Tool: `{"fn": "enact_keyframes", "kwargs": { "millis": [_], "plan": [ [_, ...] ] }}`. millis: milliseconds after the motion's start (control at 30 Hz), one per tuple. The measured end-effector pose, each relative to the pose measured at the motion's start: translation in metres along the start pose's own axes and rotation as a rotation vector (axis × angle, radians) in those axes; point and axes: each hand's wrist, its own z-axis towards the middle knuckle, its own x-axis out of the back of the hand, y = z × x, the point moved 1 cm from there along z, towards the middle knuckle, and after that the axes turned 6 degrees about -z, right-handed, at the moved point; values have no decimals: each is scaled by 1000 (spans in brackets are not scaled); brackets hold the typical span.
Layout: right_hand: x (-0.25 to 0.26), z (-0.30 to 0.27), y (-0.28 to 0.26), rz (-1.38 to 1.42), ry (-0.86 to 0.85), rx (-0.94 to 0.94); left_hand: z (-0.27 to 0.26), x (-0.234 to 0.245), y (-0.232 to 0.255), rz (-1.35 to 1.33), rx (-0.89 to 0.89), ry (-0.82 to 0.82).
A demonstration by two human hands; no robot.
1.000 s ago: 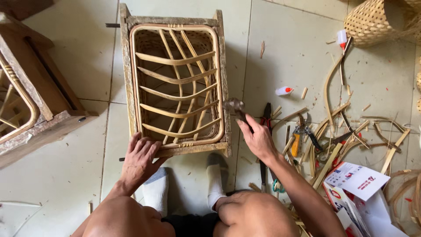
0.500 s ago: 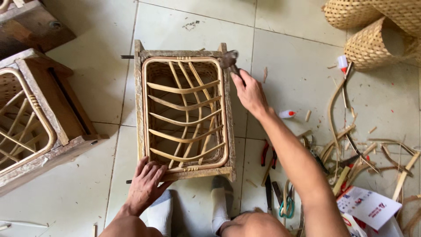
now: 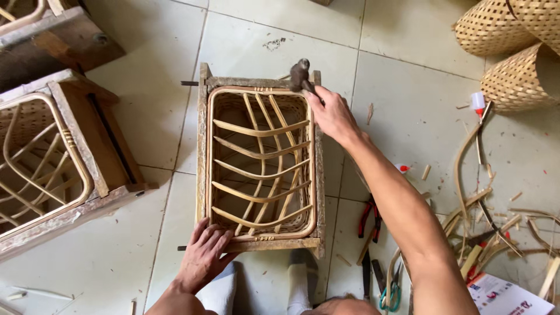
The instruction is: The person inserts thin wooden strips into a rectangular basket frame, hammers them into place, trims excess with pliers, and applies glue to the joints. The person works on the basket while sitting on the floor.
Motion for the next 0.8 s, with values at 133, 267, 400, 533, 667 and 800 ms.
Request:
{"fn": "enact_keyframes", "kwargs": {
  "millis": [133,267,400,533,667,800],
  "plan": [
    [-27,17,-7,9,-48,109,-3,-4,2,6,2,5],
    [-48,30,-24,-4,-78,121,-3,-3,-3,5,-8,3],
    [-57,31,-41,15,-111,76,-5,-2,-2,-25,1,13],
    [-46,25,-43,142,-133,33,-4,-3,-1,-29,7,-18],
    [-24,-18,-31,204,-85,-81,-5,3,-1,-53,-14,55],
    [2,-127,-4,200,116,-132,-2,3,3,-142,-24,164]
  ]
}}
